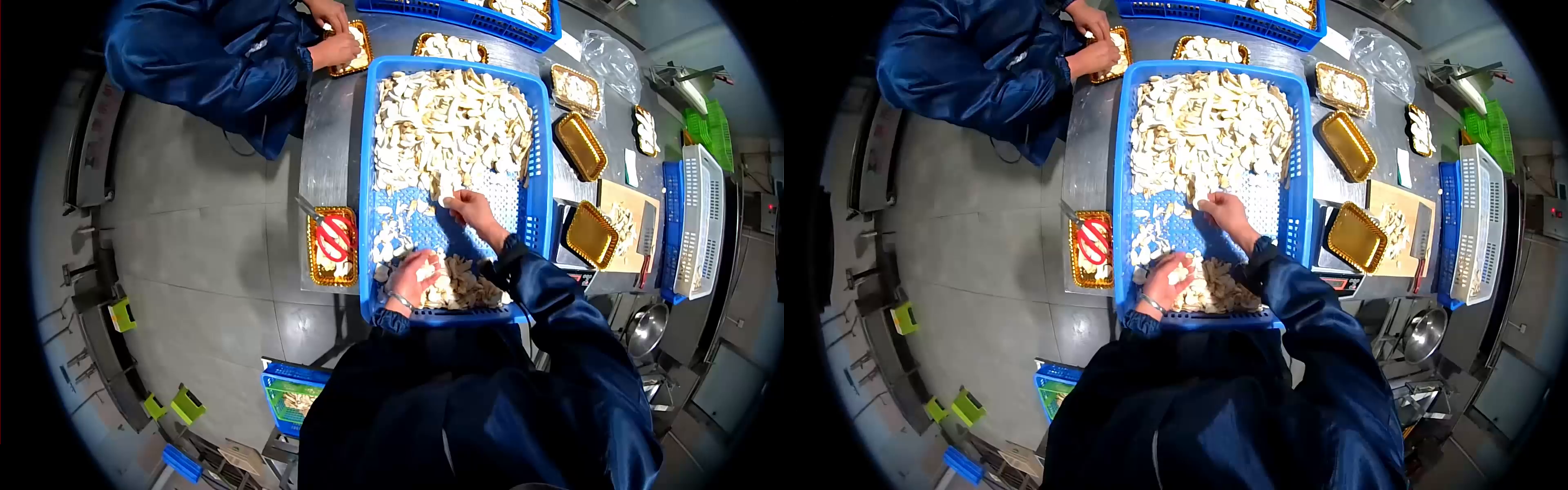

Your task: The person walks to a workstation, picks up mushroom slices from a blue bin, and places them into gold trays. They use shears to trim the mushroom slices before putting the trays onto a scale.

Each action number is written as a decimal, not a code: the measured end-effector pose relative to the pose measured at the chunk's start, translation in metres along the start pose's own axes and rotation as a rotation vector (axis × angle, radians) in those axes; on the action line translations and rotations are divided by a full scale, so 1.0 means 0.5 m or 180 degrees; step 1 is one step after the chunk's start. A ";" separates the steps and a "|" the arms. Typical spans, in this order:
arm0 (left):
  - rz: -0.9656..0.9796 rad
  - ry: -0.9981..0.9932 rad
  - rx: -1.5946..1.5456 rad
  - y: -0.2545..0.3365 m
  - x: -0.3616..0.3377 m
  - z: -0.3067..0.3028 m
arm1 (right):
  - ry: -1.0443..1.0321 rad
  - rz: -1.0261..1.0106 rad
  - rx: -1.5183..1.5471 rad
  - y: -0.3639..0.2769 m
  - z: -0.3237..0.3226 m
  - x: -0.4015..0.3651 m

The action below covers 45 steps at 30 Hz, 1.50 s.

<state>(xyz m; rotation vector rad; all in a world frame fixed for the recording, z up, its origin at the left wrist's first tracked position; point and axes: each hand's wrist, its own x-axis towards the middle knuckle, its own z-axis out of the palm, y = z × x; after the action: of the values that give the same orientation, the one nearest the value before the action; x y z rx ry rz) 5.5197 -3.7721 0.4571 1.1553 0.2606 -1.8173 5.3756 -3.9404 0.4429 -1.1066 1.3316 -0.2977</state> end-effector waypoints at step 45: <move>0.0205 -0.0738 -0.1099 0.051 0.009 0.026 | 0.1554 -0.0814 -0.1756 0.045 -0.012 -0.053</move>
<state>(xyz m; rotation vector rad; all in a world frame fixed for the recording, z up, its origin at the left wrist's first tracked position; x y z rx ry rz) 5.5316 -3.7963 0.4678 0.6996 0.3797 -1.7470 5.3540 -3.9127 0.4427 -1.7523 1.7640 -0.4202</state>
